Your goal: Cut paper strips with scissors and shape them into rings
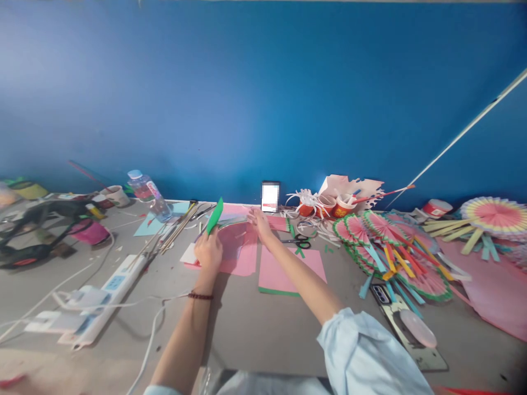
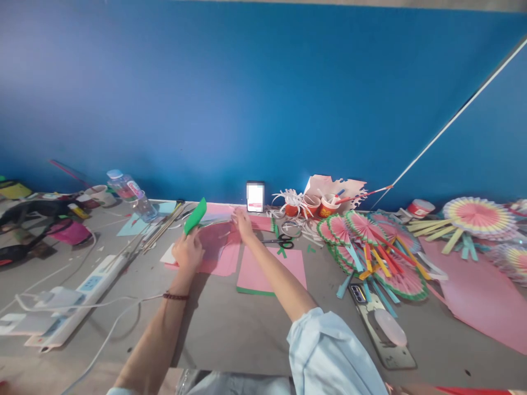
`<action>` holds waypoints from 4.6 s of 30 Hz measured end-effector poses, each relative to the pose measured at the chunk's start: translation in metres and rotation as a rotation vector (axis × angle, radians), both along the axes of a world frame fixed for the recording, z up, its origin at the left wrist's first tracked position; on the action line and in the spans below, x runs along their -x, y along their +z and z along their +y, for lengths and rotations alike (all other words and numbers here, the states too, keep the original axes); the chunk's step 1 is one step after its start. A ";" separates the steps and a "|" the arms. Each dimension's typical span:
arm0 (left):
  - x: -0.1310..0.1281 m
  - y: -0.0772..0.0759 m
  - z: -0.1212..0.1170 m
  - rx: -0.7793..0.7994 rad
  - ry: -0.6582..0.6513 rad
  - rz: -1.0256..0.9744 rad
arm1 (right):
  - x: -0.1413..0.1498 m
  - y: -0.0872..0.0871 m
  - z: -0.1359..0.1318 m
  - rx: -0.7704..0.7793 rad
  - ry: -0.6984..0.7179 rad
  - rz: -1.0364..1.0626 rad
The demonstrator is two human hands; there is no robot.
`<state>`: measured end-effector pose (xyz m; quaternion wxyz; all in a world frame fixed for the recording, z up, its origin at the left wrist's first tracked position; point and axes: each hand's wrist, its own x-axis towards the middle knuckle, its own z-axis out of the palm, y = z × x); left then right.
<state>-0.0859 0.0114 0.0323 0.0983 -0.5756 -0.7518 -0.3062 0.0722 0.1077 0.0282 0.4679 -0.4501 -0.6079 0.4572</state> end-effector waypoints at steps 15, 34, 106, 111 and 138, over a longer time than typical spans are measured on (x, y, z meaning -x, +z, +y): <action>-0.040 0.024 -0.018 -0.487 -0.179 -0.868 | -0.068 0.034 -0.071 -0.050 -0.166 0.496; -0.055 0.012 -0.019 -0.272 -0.566 -1.384 | -0.128 0.064 -0.080 -0.049 -0.109 0.306; -0.054 -0.006 -0.012 0.030 -0.650 -1.868 | -0.131 0.123 -0.134 -0.462 0.147 -0.272; -0.056 -0.001 -0.015 -0.006 -0.612 -1.860 | -0.131 0.118 -0.130 -0.438 0.139 -0.309; -0.058 0.007 -0.015 -0.031 -0.586 -1.906 | -0.170 0.133 -0.124 -0.473 -0.431 -0.198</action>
